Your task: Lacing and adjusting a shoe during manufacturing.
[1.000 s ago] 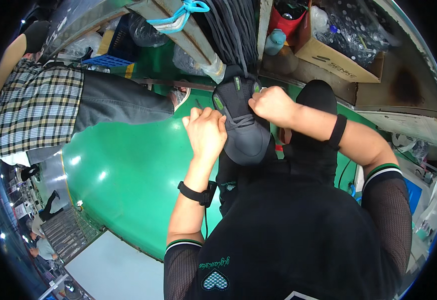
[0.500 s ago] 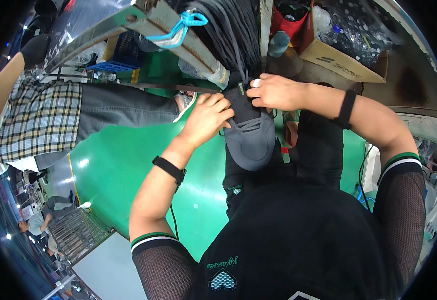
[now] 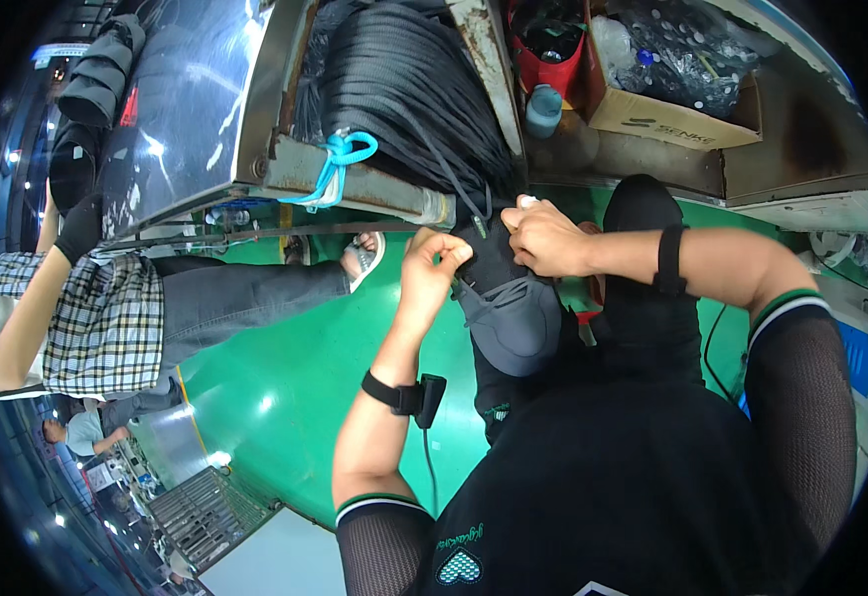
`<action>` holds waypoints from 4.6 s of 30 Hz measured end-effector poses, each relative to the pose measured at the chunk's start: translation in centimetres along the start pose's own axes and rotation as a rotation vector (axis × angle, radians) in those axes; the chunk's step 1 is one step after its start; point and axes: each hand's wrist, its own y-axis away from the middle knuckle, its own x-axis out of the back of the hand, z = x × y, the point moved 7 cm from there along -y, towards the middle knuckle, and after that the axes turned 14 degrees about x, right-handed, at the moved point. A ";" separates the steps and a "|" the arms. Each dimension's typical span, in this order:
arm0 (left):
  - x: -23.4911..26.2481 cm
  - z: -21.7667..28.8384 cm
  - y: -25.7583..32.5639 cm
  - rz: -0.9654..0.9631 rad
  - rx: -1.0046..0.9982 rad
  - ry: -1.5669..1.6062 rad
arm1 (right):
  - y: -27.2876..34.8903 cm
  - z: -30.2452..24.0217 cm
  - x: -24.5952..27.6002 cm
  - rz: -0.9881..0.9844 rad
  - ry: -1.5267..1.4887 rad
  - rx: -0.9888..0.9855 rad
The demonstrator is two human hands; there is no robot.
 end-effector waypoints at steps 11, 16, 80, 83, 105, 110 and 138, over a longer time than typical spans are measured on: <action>-2.5 0.5 2.7 -0.216 -0.003 -1.203 | 3.0 -7.0 -1.8 0.331 -0.118 0.190; 0.2 -2.4 4.4 0.025 -0.133 0.029 | 3.0 -5.1 -3.1 0.452 -0.688 -0.196; -2.5 7.9 11.4 0.362 -0.560 -0.935 | 9.0 -9.3 -0.9 0.599 -1.178 -0.291; -2.7 8.0 11.9 0.293 -0.571 -1.107 | 9.6 -8.4 0.0 0.559 -0.991 -0.361; -2.8 10.5 9.5 0.105 -0.591 -0.965 | 7.2 -4.7 -0.9 0.656 -1.131 -0.343; -3.4 9.8 7.6 0.015 -0.561 -0.988 | 6.2 -5.1 0.0 0.649 -1.168 -0.422; 1.1 4.8 10.1 0.532 -0.262 -0.798 | -0.3 -5.9 1.0 0.473 0.057 -0.027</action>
